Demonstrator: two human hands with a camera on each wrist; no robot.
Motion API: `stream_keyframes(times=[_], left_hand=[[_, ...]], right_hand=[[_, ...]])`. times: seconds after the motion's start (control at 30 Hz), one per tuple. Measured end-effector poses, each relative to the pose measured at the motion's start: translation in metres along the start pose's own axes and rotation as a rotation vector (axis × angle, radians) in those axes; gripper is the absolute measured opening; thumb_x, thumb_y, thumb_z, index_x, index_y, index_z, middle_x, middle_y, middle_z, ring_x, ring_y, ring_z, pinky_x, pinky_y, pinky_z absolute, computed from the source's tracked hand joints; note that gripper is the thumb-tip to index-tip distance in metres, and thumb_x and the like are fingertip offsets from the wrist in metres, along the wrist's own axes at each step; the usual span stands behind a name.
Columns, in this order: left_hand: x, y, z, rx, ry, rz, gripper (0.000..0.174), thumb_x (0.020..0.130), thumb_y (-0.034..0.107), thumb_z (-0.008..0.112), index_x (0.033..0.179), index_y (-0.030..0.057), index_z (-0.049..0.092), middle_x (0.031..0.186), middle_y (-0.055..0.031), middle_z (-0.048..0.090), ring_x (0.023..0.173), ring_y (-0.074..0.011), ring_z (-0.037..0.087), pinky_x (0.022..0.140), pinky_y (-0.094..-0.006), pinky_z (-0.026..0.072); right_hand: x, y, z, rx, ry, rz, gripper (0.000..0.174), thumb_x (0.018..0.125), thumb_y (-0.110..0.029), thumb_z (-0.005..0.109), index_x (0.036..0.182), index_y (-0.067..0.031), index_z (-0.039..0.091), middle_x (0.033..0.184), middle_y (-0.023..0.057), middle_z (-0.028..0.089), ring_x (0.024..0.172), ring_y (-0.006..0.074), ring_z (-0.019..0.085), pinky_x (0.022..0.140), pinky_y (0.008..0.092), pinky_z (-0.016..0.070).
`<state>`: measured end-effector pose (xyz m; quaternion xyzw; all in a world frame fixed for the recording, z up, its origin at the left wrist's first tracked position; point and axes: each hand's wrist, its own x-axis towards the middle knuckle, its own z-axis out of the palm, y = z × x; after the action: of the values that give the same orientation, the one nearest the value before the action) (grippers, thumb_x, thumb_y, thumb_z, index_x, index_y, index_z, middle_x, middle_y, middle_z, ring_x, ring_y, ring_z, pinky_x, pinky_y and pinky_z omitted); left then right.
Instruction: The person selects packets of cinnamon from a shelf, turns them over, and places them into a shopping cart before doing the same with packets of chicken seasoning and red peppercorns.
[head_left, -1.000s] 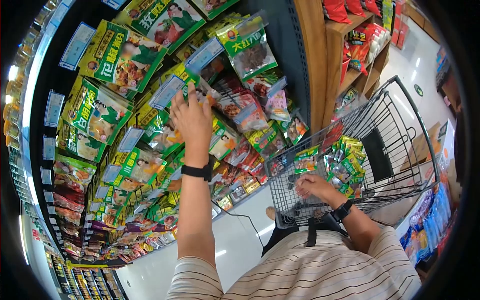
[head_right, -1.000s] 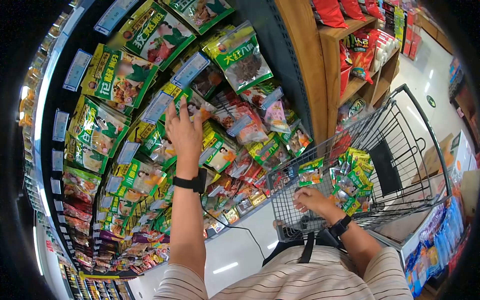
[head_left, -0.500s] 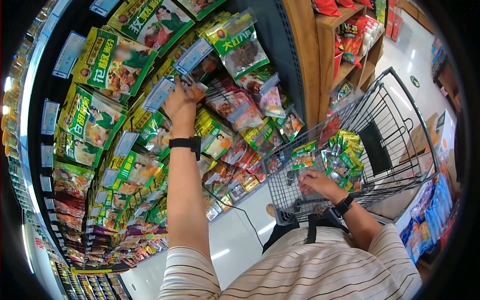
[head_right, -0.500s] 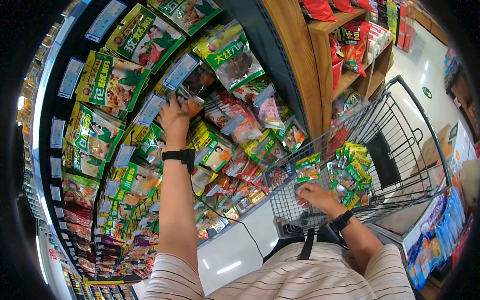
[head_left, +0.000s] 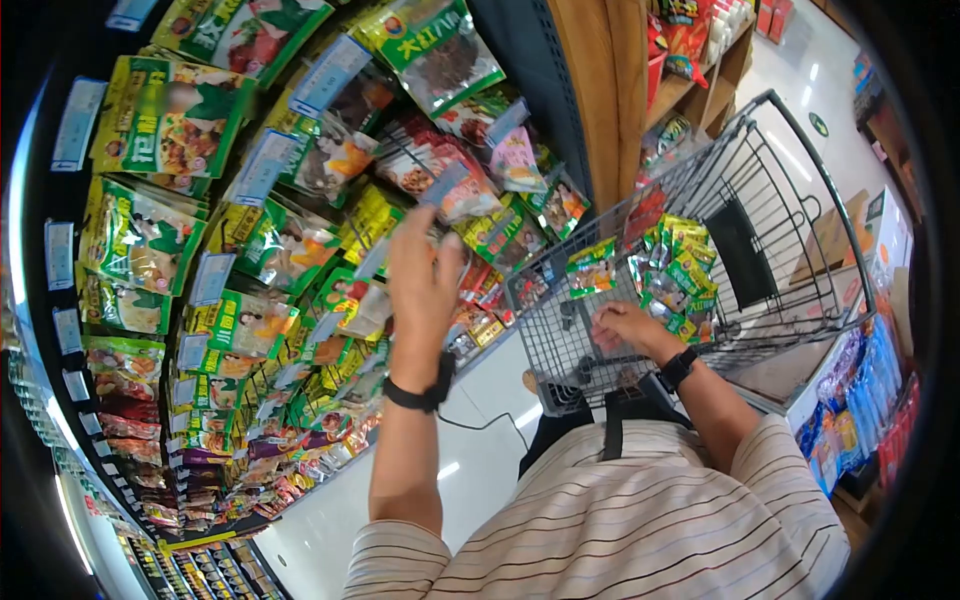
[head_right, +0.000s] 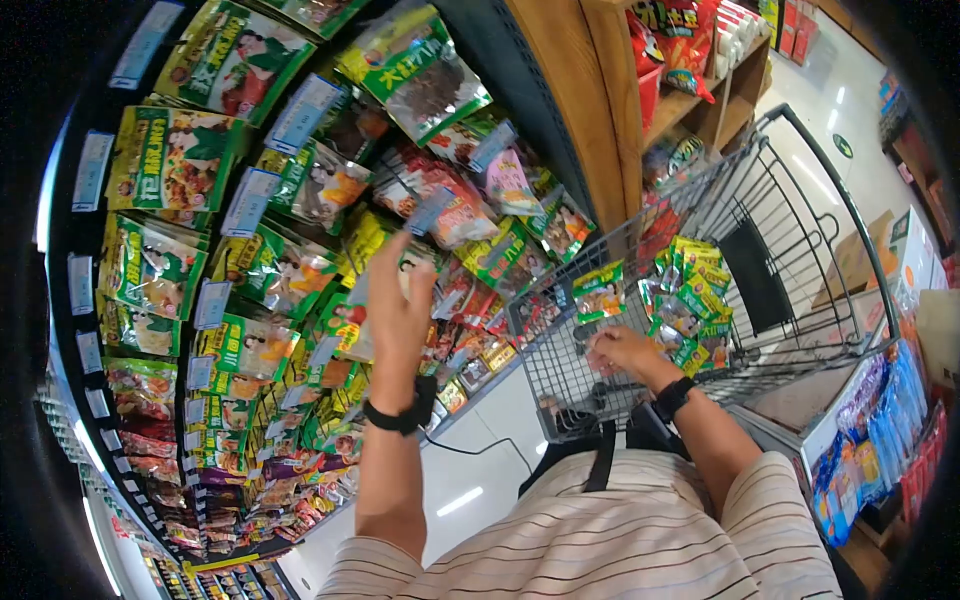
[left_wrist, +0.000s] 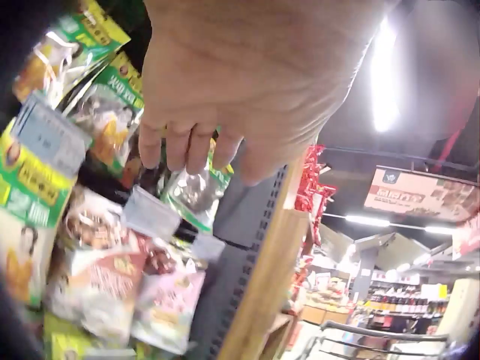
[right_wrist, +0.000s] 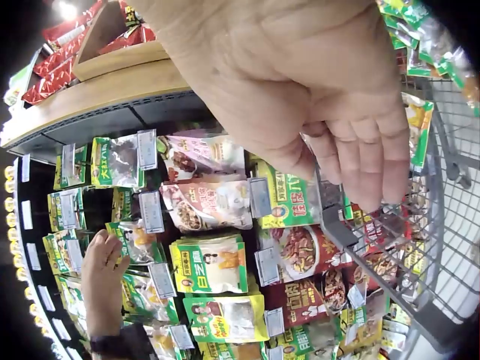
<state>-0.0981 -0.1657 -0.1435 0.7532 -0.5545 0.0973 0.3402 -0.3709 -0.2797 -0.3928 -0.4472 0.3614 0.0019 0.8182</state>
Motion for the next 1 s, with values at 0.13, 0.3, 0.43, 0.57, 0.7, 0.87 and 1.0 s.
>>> stream_keyframes(times=[0.13,0.3,0.43,0.57,0.7,0.87,1.0], left_hand=[[-0.075,0.028,0.046,-0.563,-0.391,-0.44,0.04,0.098,0.021,0.061,0.13,-0.0024,0.056,0.123,-0.0136,0.065,0.111,-0.0201,0.063,0.097,-0.0323,0.0479],[-0.144,0.037,0.08,-0.645,-0.692,-0.634,0.037,0.098,0.021,0.06,0.128,-0.0014,0.058,0.113,-0.0143,0.069,0.103,-0.0183,0.067,0.091,-0.0308,0.0506],[-0.171,0.038,0.09,-0.651,-0.801,-0.781,0.037,0.099,0.023,0.059,0.128,-0.0002,0.059,0.114,-0.0116,0.069,0.103,-0.0162,0.065,0.09,-0.0293,0.0498],[-0.177,0.036,0.1,-0.671,-0.811,-0.854,0.039,0.101,0.026,0.059,0.131,0.0005,0.058,0.118,-0.0107,0.068,0.104,-0.0148,0.063,0.091,-0.0282,0.0485],[-0.173,0.04,0.105,-0.657,-0.833,-0.9,0.038,0.101,0.024,0.059,0.131,0.0019,0.059,0.121,-0.011,0.067,0.107,-0.0148,0.061,0.094,-0.0283,0.0471],[-0.172,0.042,0.11,-0.612,-0.857,-0.985,0.038,0.1,0.025,0.059,0.13,0.0014,0.059,0.117,-0.0126,0.068,0.105,-0.0172,0.062,0.093,-0.0298,0.0477],[-0.176,0.042,0.115,-0.541,-0.881,-0.989,0.038,0.1,0.027,0.059,0.128,0.0011,0.059,0.113,-0.0147,0.069,0.103,-0.0189,0.064,0.092,-0.031,0.0489]], right_hand=[[0.009,0.01,-0.019,-0.06,0.023,-0.003,0.033,0.094,-0.032,0.063,0.106,-0.0013,0.062,0.092,0.0098,0.069,0.077,0.0191,0.068,0.067,0.0337,0.0576],[0.012,0.036,-0.053,0.041,0.123,-0.008,0.033,0.092,-0.032,0.063,0.102,-0.0003,0.063,0.093,0.0106,0.069,0.077,0.0206,0.069,0.067,0.0354,0.0584],[0.002,0.023,-0.076,0.066,0.298,0.115,0.024,0.091,-0.023,0.062,0.099,-0.0008,0.062,0.09,0.0108,0.069,0.076,0.0226,0.07,0.068,0.0363,0.0589],[0.011,0.027,-0.119,0.108,0.35,0.103,0.024,0.087,-0.018,0.062,0.103,0.0001,0.058,0.091,0.0131,0.066,0.083,0.0256,0.07,0.067,0.0394,0.0603],[0.036,0.044,-0.176,0.099,0.545,0.075,0.025,0.089,-0.016,0.06,0.106,0.0018,0.057,0.096,0.0157,0.063,0.08,0.0291,0.067,0.064,0.0438,0.0607],[0.057,0.049,-0.239,-0.044,0.74,0.193,0.035,0.093,-0.018,0.056,0.125,-0.0019,0.054,0.11,0.0131,0.062,0.094,0.0288,0.067,0.079,0.0464,0.0586],[0.052,0.04,-0.247,-0.102,0.708,0.209,0.042,0.093,-0.017,0.055,0.13,0.0028,0.051,0.113,0.0134,0.061,0.093,0.0285,0.067,0.077,0.0455,0.0599]])
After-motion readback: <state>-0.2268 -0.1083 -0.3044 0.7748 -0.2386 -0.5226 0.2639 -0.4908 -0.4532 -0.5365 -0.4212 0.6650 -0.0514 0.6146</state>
